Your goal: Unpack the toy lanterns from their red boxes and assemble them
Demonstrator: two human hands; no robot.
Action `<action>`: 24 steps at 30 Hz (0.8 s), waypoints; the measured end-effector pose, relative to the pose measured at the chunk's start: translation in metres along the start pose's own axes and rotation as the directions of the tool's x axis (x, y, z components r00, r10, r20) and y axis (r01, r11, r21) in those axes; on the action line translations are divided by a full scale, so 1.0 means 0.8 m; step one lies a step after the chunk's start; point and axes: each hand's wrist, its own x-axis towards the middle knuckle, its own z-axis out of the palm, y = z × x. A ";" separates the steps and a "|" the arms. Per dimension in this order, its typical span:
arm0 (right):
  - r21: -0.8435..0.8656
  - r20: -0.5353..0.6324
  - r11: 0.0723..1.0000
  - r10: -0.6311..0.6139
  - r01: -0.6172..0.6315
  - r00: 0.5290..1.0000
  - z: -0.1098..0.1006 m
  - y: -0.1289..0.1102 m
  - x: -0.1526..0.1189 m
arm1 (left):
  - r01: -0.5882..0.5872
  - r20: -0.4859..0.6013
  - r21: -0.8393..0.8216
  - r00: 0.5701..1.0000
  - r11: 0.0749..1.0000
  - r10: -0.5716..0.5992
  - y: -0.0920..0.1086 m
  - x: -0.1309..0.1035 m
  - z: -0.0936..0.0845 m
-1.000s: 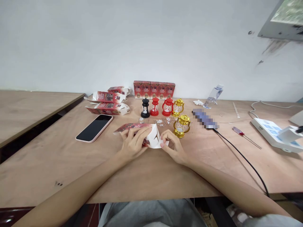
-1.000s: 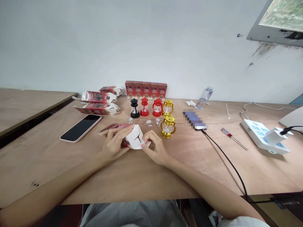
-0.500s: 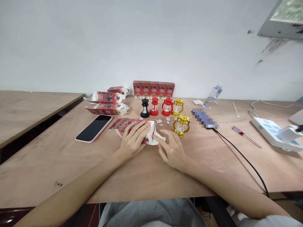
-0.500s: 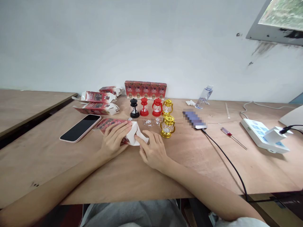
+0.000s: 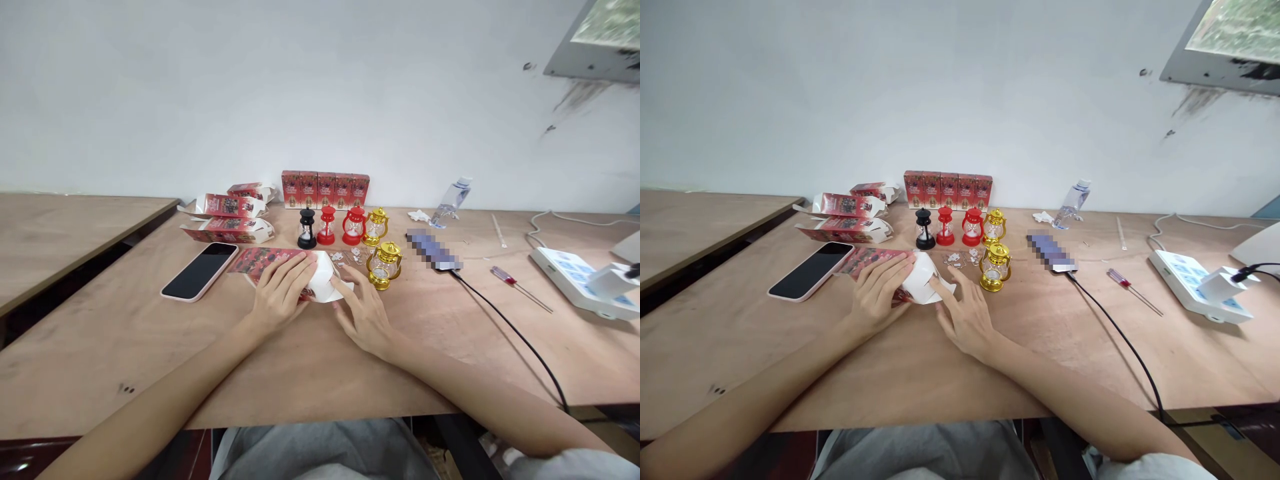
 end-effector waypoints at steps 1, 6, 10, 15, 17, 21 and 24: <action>0.032 -0.015 0.999 0.003 -0.002 1.000 -0.001 0.001 0.000 | -0.010 -0.010 0.011 1.000 1.000 0.011 0.000 0.001 -0.001; 0.179 -0.128 0.982 -0.042 0.064 0.991 -0.007 0.006 0.002 | -0.089 0.021 0.037 0.996 0.995 0.089 -0.004 -0.001 -0.002; 0.216 -0.080 0.973 -0.067 0.083 0.994 -0.010 0.007 0.003 | -0.123 0.014 0.051 0.992 0.991 0.123 -0.008 -0.002 -0.002; 0.258 -0.075 0.958 -0.112 0.128 0.991 -0.006 0.006 0.001 | -0.304 -0.023 -0.041 0.953 0.952 0.304 -0.008 0.003 -0.008; 0.271 -0.102 0.948 -0.147 0.170 0.984 -0.003 0.008 0.000 | -0.347 0.002 -0.106 0.937 0.932 0.349 -0.005 0.008 -0.012; 0.279 -0.145 0.930 -0.207 0.241 0.968 0.000 0.011 -0.001 | -0.373 0.071 -0.126 0.921 0.919 0.383 0.003 0.019 -0.023; 0.258 -0.151 0.915 -0.278 0.310 0.949 -0.002 0.010 0.001 | -0.423 0.101 -0.085 0.897 0.902 0.430 -0.002 0.023 -0.031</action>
